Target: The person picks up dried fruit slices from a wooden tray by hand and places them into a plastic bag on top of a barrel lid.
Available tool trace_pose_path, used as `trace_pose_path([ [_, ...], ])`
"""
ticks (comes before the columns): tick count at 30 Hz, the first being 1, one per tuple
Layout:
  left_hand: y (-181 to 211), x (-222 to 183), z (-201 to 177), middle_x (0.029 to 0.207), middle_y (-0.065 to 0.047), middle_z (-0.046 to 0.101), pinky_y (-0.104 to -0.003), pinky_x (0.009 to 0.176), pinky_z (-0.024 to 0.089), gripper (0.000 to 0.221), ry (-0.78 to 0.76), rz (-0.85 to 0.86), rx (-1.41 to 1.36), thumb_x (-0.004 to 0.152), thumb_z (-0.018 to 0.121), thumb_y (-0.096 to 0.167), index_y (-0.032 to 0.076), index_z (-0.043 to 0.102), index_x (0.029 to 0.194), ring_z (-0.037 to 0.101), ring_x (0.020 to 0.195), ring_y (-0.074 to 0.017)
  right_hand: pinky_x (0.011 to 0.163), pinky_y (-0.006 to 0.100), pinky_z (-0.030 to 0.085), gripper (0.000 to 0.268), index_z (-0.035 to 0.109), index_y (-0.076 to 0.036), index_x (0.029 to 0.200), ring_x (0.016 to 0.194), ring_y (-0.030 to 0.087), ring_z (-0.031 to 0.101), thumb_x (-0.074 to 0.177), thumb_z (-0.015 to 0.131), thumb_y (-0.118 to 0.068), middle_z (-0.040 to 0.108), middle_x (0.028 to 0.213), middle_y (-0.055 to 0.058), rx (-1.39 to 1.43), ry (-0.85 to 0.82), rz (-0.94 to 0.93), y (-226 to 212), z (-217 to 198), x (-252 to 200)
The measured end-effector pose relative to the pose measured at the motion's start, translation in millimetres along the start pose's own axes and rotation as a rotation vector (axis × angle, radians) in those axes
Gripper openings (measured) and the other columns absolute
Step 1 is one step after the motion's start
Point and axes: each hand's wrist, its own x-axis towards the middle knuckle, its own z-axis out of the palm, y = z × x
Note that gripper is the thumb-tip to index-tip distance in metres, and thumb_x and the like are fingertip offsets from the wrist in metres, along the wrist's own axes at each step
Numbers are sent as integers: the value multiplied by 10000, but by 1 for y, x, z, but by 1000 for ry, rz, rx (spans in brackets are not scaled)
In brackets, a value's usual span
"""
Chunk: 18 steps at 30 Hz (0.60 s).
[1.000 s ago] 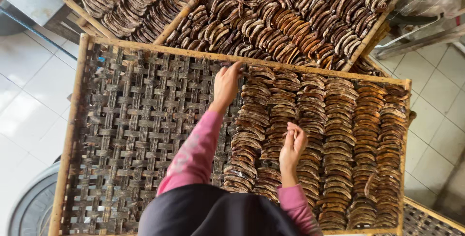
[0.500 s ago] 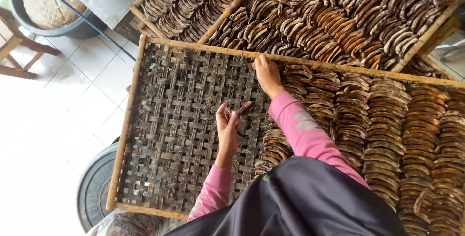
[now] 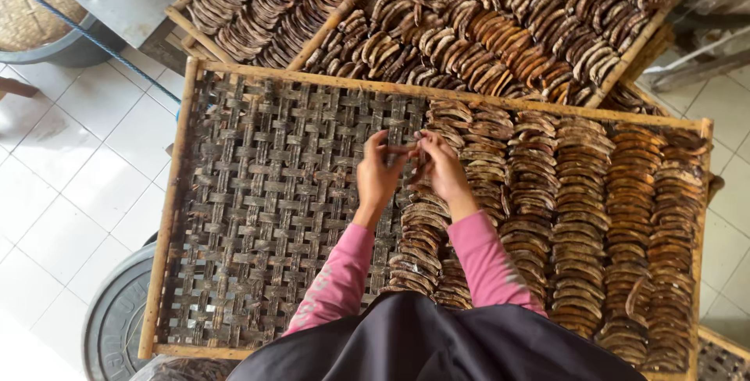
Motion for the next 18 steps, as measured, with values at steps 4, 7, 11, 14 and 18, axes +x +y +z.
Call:
trace_pose_path([
  [4, 23, 16, 44, 1081, -147, 762, -397, 781, 617, 652, -182, 154, -133, 892, 785, 139, 88, 435, 1439, 778, 901, -277, 695, 374, 575, 213, 674, -106, 1107, 866, 188, 664, 977, 659, -273, 694, 949, 20, 310, 64, 68, -5, -46, -34],
  [7, 19, 49, 70, 1062, -136, 754, -411, 749, 602, 577, -87, 186, 72, 948, 745, 151, 105, 448, 1441, 754, 875, -275, 680, 382, 555, 159, 678, -105, 1102, 798, 224, 652, 980, 765, -157, 662, 891, 33, 342, 164, -70, -7, -91, -31],
  [11, 1, 99, 118, 984, -68, 769, -431, 747, 584, 466, -73, 439, 396, 987, 686, 175, 188, 491, 1409, 722, 908, -268, 610, 372, 515, 193, 653, -92, 1087, 778, 200, 653, 928, 760, -76, 681, 938, 63, -583, 494, -440, -27, -130, 17],
  [14, -10, 132, 156, 1060, -50, 764, -366, 729, 597, 584, -142, 697, 590, 918, 572, 9, 223, 465, 1450, 719, 975, -228, 513, 262, 548, 89, 712, -103, 1001, 710, 193, 650, 917, 727, -73, 666, 922, 121, -1319, 629, -878, -50, -127, 67],
  [18, -20, 159, 185, 979, -76, 754, -356, 651, 589, 621, -308, 523, 759, 928, 547, -22, 205, 423, 1492, 719, 875, -237, 486, 320, 390, 148, 674, -96, 1025, 653, 244, 584, 1085, 566, -177, 701, 932, 93, -884, 554, -47, -63, -117, 98],
])
